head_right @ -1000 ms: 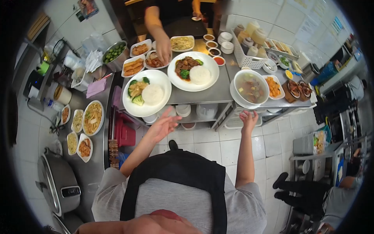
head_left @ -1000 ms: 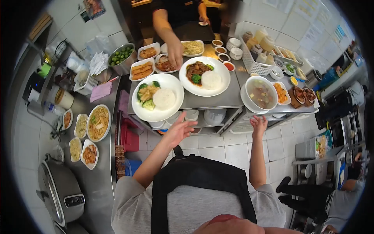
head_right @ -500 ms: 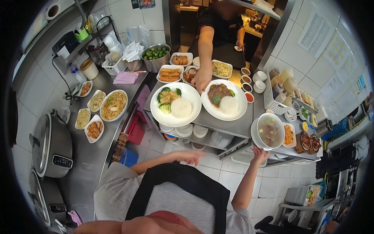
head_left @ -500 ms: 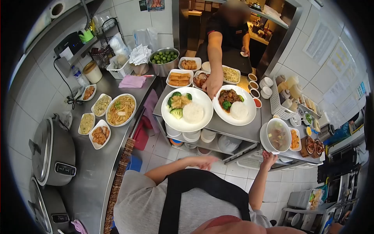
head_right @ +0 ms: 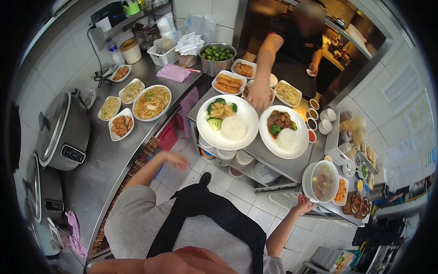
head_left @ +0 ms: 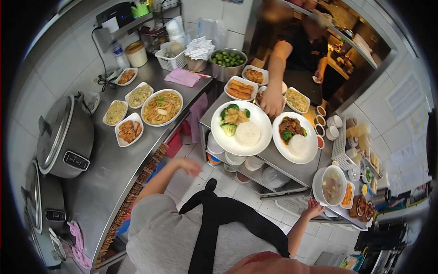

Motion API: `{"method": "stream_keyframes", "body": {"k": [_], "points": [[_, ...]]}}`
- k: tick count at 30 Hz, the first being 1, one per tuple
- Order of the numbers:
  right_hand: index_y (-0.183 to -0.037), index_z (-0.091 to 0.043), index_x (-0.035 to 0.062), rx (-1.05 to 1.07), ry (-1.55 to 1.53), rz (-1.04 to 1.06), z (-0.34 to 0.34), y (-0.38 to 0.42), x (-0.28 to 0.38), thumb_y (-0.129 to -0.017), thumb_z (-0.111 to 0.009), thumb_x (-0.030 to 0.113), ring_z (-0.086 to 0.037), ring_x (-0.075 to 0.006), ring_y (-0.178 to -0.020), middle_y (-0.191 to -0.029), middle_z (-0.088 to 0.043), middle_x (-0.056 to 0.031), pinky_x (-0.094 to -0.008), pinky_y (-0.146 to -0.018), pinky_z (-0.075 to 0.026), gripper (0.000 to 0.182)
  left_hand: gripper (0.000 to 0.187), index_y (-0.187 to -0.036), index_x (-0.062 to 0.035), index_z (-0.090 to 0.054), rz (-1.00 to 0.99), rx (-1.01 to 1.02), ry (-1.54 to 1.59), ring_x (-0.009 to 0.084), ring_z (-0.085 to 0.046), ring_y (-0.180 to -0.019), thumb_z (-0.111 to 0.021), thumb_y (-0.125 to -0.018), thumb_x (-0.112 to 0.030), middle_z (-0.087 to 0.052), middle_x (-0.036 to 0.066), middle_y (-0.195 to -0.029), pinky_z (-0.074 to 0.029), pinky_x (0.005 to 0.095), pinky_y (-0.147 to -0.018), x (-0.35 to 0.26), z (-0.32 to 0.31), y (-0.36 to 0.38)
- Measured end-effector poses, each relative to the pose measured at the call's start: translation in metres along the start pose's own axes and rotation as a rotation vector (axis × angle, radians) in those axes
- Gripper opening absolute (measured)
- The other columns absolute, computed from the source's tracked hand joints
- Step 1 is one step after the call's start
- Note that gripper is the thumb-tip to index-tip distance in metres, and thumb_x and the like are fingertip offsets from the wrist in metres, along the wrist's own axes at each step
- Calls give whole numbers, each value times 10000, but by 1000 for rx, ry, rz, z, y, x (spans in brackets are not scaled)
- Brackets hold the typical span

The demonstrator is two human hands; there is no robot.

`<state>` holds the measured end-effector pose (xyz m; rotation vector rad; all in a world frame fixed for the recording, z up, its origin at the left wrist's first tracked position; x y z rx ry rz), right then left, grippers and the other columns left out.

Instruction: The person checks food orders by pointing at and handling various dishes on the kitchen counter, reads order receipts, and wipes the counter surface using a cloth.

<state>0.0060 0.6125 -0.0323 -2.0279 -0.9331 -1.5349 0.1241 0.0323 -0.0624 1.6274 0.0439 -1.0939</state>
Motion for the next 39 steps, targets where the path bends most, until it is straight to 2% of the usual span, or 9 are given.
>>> {"method": "stream_keyframes", "body": {"k": [5,8,12,17,24,27,33,37,39], "points": [[-1112,-300,74,-31,53,23,3,-9,-8,-805,-419,116,-574,-226,-649,-741,-545,-140,-292,-543,-498,331,282,-975,-46,-549,-561,-458,59,102,-576,-697,-503,-819,-277,-596,38,-802,-458,203,-561,-115,111,84],[-1089,-303,67,-76,110,56,3,-12,-11,-800,-430,131,-569,-224,-642,-742,-540,-131,-287,-526,-483,323,289,-940,9,-559,-756,-1058,-379,154,-581,-708,-533,-782,-231,-605,79,-811,-468,267,-603,-138,202,70],[-1118,-284,25,-175,206,98,5,-23,-20,-798,-438,134,-561,-203,-609,-759,-550,-140,-256,-488,-463,371,323,-939,0,-585,-515,-1264,-368,299,-574,-842,-541,-733,-245,-595,185,-897,-440,365,-712,-157,300,52],[-933,-436,6,-234,252,144,-11,-7,-6,-789,-421,130,-507,-129,-475,-631,-540,-92,-197,-378,-400,191,294,-899,21,-605,-667,-1727,228,299,-579,-844,-520,-683,-161,-609,179,-867,-438,356,-718,-138,419,28],[-898,-444,6,-216,259,168,4,-23,-14,-787,-411,132,-475,-120,-433,-595,-514,-77,-189,-347,-370,171,232,-828,-6,-639,-643,-1511,770,217,-601,-605,-552,-651,-128,-628,130,-711,-452,301,-575,-145,453,29],[-890,-452,4,-271,279,186,1,-22,-14,-782,-410,134,-468,-119,-430,-591,-509,-73,-195,-347,-370,175,201,-822,-22,-652,-617,-1793,497,170,-586,-631,-594,-687,-159,-631,86,-719,-452,279,-594,-148,453,34],[-933,-460,24,-304,348,139,-10,-12,-5,-751,-420,126,-449,-106,-437,-597,-496,-54,-209,-368,-386,213,219,-795,-53,-664,-492,-1850,238,193,-615,-690,-629,-665,-226,-642,102,-742,-459,293,-668,-172,440,53],[-908,-457,25,-330,346,149,-10,-14,-6,-750,-421,133,-448,-106,-431,-593,-495,-58,-207,-358,-382,194,217,-764,-23,-661,-556,-1845,358,189,-604,-636,-648,-654,-211,-638,92,-700,-459,286,-621,-180,458,50],[-920,-459,19,-334,357,159,-11,-14,-6,-751,-416,134,-446,-106,-424,-590,-495,-60,-205,-348,-374,209,148,-669,-16,-644,-659,-1617,575,187,-598,-572,-633,-651,-163,-628,100,-652,-464,282,-568,-177,491,39]]}}
Point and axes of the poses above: each hand's wrist, its own y-axis away from the middle knuckle, its own z-axis out of the back of the hand, x = y × z, the point moved 1 cm from there along -y, towards the middle knuckle
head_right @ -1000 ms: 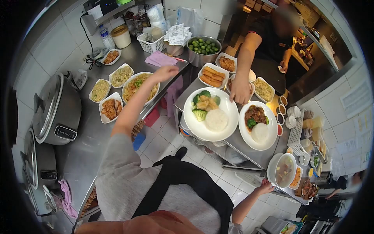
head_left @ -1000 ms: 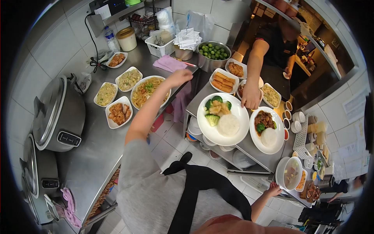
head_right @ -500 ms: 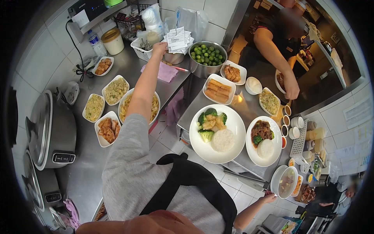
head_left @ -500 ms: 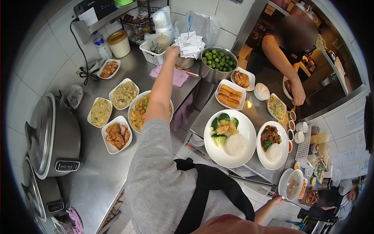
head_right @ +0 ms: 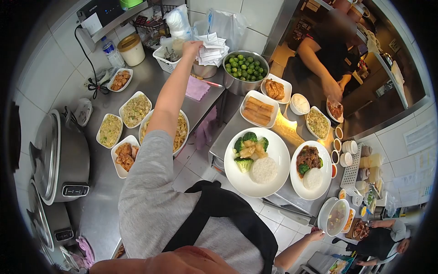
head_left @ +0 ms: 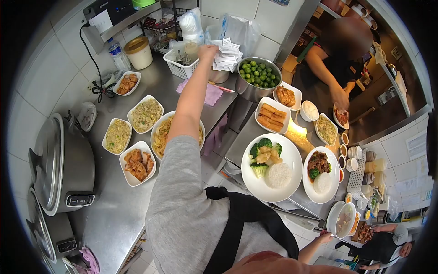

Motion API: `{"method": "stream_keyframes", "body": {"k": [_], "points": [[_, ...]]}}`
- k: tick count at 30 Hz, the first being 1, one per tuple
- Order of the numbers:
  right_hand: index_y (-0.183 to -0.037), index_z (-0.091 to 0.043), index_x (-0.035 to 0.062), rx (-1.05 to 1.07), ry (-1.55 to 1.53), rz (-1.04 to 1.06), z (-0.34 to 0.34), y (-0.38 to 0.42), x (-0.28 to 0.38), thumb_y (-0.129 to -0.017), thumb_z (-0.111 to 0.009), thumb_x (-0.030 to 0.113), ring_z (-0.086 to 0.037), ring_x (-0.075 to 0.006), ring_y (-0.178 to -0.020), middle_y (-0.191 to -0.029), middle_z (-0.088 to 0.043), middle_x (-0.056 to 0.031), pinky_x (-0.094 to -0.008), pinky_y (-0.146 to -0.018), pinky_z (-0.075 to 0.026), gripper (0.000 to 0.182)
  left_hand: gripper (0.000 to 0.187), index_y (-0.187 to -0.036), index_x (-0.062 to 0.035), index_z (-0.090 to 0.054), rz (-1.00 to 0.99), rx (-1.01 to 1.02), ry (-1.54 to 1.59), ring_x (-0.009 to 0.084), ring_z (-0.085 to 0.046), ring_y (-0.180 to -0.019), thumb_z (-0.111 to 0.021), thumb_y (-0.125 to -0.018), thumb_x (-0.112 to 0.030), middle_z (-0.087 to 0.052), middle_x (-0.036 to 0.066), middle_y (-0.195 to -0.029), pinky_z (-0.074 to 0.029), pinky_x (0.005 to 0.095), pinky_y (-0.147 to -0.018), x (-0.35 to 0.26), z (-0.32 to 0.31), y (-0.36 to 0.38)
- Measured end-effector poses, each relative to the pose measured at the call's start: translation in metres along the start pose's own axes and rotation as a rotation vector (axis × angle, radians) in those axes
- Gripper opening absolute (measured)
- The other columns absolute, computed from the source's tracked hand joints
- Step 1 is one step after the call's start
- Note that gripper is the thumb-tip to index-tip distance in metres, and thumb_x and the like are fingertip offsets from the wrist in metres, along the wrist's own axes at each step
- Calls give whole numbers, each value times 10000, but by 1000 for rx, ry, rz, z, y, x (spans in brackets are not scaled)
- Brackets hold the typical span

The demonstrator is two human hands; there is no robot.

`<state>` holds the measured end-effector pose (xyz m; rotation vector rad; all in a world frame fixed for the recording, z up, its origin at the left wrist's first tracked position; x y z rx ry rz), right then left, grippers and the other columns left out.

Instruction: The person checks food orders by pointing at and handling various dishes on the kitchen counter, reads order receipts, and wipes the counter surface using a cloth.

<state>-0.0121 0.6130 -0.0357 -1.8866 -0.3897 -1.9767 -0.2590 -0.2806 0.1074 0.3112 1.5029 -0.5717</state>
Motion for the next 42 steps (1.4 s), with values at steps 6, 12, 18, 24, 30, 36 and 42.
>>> {"method": "stream_keyframes", "body": {"k": [6,12,18,24,30,36,42], "points": [[-960,-458,9,61,-8,-4,7,-11,-10,-746,-409,127,-451,-106,-429,-592,-499,-58,-207,-355,-377,249,76,-609,-14,-577,294,135,368,78,-481,-413,-634,-653,-38,-579,55,-567,-353,199,-362,-64,10,-9],[-990,-443,6,19,15,-49,1,-1,2,-739,-411,122,-432,-108,-413,-566,-489,-58,-210,-363,-374,278,85,-622,-48,-590,267,216,267,46,-458,-415,-633,-676,-97,-587,22,-586,-327,170,-379,-75,17,-9],[-910,-474,0,48,33,2,11,-24,-19,-762,-436,163,-497,-150,-446,-604,-526,-85,-239,-369,-408,223,90,-617,-68,-585,239,264,154,66,-450,-444,-629,-682,-114,-543,0,-549,-329,208,-392,-60,19,-20],[-1016,-445,-9,-46,-86,-54,11,-36,-37,-774,-531,130,-533,-173,-520,-756,-562,-111,-292,-422,-471,292,199,-593,-82,-592,-66,271,-541,151,-517,-532,-590,-634,-277,-573,41,-586,-402,323,-525,-11,32,-35],[-1080,-384,14,52,-161,-55,6,-6,-11,-788,-464,70,-608,-238,-667,-881,-560,-148,-312,-476,-528,308,258,-956,-54,-559,-88,433,101,75,-465,-579,-566,-764,-226,-560,1,-732,-365,201,-504,0,40,-35],[-1161,-277,4,161,-151,-151,7,8,15,-746,-373,23,-566,-187,-477,-683,-561,-140,-266,-414,-476,426,338,-1100,-35,-479,-223,765,116,30,-367,-566,-539,-823,-220,-521,4,-771,-318,163,-510,-136,34,197],[-1220,-180,12,279,-213,-218,13,6,21,-769,-372,-1,-587,-224,-526,-724,-558,-173,-292,-431,-495,491,428,-1054,3,-489,-199,1260,104,45,-438,-548,-574,-783,-318,-556,31,-715,-355,162,-530,-161,29,387]]}}
Point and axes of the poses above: each hand's wrist, its own y-axis away from the middle knuckle, its own z-axis out of the back of the hand, x = y × z, the point moved 1 cm from there along -y, towards the middle knuckle
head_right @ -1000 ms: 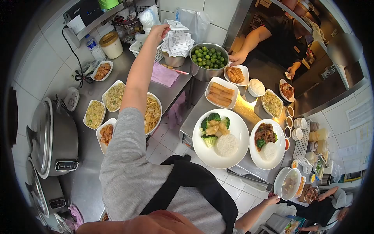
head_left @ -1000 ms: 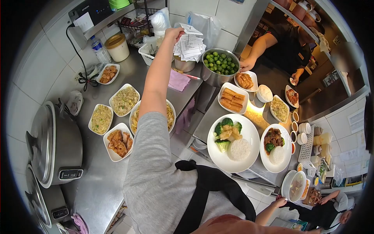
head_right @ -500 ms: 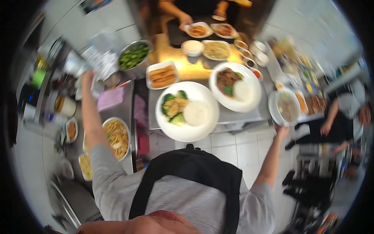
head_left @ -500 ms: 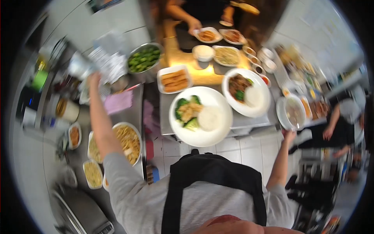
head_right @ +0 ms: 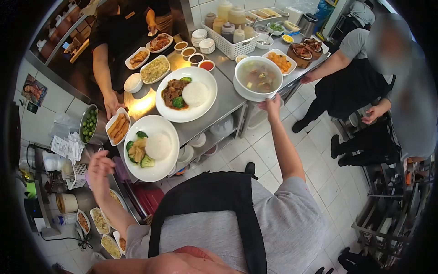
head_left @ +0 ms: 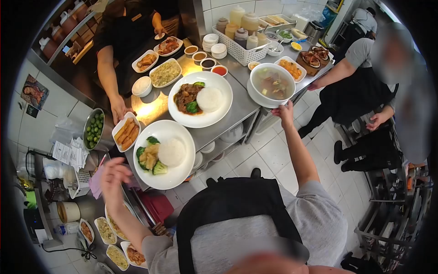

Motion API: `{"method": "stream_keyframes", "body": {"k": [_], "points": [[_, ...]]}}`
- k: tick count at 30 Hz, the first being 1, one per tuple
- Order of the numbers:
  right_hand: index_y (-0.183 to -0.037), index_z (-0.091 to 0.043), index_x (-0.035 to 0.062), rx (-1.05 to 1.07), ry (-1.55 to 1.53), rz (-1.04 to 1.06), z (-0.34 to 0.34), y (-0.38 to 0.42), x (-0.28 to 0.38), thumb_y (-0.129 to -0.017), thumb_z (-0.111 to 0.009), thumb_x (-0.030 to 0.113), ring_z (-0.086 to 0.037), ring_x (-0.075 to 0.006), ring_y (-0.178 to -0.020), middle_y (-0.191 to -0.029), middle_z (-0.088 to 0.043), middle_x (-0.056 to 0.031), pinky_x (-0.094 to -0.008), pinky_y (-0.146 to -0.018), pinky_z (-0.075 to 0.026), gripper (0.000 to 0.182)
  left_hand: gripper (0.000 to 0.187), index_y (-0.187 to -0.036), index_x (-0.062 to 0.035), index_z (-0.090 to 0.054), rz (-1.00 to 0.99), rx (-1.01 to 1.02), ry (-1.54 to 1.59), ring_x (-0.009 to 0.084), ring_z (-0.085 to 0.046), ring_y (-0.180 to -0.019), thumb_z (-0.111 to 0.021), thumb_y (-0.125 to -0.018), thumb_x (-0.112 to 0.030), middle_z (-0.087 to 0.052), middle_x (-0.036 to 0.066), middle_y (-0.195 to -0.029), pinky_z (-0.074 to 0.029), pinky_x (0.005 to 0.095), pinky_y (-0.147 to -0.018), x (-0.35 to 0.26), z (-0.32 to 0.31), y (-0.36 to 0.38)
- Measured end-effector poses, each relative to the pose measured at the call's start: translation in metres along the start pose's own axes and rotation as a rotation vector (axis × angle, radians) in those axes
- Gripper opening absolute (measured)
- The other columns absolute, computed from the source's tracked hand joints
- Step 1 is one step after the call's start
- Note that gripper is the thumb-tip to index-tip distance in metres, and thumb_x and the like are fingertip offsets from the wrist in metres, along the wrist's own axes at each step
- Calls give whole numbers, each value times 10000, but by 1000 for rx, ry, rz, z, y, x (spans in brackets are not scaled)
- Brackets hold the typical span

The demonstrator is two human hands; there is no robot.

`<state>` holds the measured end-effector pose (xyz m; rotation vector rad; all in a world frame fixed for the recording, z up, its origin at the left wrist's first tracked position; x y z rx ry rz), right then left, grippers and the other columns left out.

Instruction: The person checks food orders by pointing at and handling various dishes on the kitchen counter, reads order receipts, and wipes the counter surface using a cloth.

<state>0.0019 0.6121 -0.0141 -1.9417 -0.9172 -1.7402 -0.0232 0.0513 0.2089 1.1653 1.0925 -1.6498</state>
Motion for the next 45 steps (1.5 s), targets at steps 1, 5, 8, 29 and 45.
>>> {"method": "stream_keyframes", "body": {"k": [1,5,8,29,45], "points": [[-1218,-178,11,14,-8,12,1,1,0,-777,-372,4,-590,-230,-534,-732,-558,-176,-298,-438,-500,482,429,-1046,3,-494,37,60,60,52,-458,-555,-574,-781,-325,-565,39,-717,-366,166,-537,3,-30,4],[-1226,-180,23,133,68,-71,14,-1,10,-771,-389,16,-580,-204,-568,-770,-568,-170,-285,-494,-491,501,367,-1055,1,-494,154,322,388,69,-486,-624,-555,-796,-251,-573,49,-755,-390,187,-585,32,-153,0],[-1261,-147,18,183,82,-74,28,-6,11,-786,-404,39,-577,-195,-574,-784,-574,-163,-272,-504,-487,540,292,-1075,-9,-490,235,471,539,70,-488,-687,-504,-825,-159,-566,50,-823,-397,192,-634,37,-244,-12],[-934,-543,-9,202,387,576,40,-113,158,-771,-533,42,-519,-81,-573,-717,-565,-43,-196,-486,-423,171,385,-1215,-55,-350,645,371,840,186,-514,-978,-456,-861,-164,-492,121,-1115,-437,282,-789,114,-369,-52],[-826,-628,16,676,1200,954,-197,-451,146,-670,-574,115,-584,-310,-817,-841,-596,-206,-369,-737,-450,193,587,-1325,-78,-107,754,123,1137,262,-430,-1095,-437,-871,-251,-371,163,-1220,-400,339,-868,128,-432,-97]]}}
Point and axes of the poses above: each hand's wrist, its own y-axis away from the middle knuckle, its own z-axis out of the back of the hand, x = y × z, the point moved 1 cm from there along -y, towards the middle knuckle
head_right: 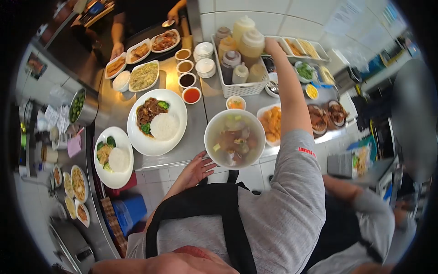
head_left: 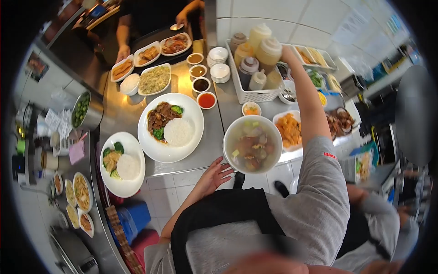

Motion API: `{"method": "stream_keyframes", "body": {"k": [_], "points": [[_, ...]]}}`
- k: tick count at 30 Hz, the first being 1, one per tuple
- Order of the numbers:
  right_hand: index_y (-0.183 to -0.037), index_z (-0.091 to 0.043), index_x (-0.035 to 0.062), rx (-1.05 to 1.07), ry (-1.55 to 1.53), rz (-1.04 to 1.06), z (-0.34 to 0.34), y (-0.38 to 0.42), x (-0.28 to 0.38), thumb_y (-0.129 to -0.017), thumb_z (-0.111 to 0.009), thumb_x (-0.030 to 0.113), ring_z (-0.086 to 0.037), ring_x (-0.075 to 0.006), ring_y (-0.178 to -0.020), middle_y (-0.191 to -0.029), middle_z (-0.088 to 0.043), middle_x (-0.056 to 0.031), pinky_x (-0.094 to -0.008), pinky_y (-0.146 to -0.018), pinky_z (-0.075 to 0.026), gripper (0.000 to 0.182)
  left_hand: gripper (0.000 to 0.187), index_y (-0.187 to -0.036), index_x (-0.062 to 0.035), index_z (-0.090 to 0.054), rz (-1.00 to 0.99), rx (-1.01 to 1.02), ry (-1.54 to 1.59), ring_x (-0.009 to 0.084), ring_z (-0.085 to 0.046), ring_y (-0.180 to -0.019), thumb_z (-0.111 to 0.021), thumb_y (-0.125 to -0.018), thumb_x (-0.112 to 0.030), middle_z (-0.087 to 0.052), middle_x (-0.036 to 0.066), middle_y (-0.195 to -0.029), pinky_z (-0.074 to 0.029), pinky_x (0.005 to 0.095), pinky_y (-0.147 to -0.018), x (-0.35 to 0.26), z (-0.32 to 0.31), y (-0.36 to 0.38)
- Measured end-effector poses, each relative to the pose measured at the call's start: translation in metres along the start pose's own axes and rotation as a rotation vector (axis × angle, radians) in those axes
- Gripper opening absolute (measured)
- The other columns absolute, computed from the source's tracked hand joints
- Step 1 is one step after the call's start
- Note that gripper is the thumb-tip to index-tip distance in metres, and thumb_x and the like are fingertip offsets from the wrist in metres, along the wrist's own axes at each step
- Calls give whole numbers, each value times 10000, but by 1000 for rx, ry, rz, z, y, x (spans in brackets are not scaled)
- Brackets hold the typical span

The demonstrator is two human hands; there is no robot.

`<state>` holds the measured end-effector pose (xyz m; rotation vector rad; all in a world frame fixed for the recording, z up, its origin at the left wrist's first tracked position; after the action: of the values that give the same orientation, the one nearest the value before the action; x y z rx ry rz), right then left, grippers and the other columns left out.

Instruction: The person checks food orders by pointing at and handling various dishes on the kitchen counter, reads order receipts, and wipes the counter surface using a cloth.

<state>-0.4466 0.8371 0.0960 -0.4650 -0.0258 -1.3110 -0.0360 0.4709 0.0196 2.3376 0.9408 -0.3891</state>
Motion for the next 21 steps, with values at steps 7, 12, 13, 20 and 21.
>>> {"method": "stream_keyframes", "body": {"k": [7,12,13,20,21], "points": [[-867,-613,3,131,78,-27,-19,-20,3,-671,-617,104,-606,-267,-777,-846,-614,-165,-313,-728,-485,220,553,-1312,-75,-145,-123,-184,-1,228,-463,-1046,-402,-879,-305,-430,145,-1150,-401,316,-860,11,-15,1],[-877,-606,-5,128,-43,-134,-37,-32,-12,-675,-618,89,-607,-254,-774,-848,-616,-153,-298,-729,-491,222,512,-1306,-61,-165,-172,-247,-6,211,-469,-1030,-374,-890,-272,-430,143,-1152,-398,306,-863,14,-24,3],[-879,-605,-7,124,-89,-169,-39,-35,-16,-676,-619,85,-608,-251,-773,-849,-616,-150,-296,-729,-492,223,512,-1306,-61,-165,-179,-253,-3,211,-469,-1030,-374,-890,-272,-430,143,-1152,-398,306,-863,14,-24,3],[-891,-597,-17,99,-725,-604,-5,-39,-45,-681,-620,67,-609,-234,-769,-852,-618,-136,-279,-729,-499,227,468,-1277,-43,-225,-160,-230,-10,210,-468,-1042,-380,-887,-250,-422,142,-1168,-393,306,-870,17,-21,4],[-885,-575,-59,61,-933,-561,14,-31,-43,-716,-594,47,-593,-226,-818,-866,-602,-152,-257,-722,-488,200,465,-1273,-42,-235,-153,-221,-18,210,-468,-1043,-386,-885,-249,-421,142,-1170,-392,305,-871,16,-19,4]]}}
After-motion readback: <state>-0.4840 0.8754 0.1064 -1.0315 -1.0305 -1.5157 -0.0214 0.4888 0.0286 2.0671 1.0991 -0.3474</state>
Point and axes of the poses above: each hand's wrist, its own y-axis away from the middle knuckle, its own z-axis out of the back of the hand, x = y × z, the point moved 1 cm from there along -y, towards the middle knuckle
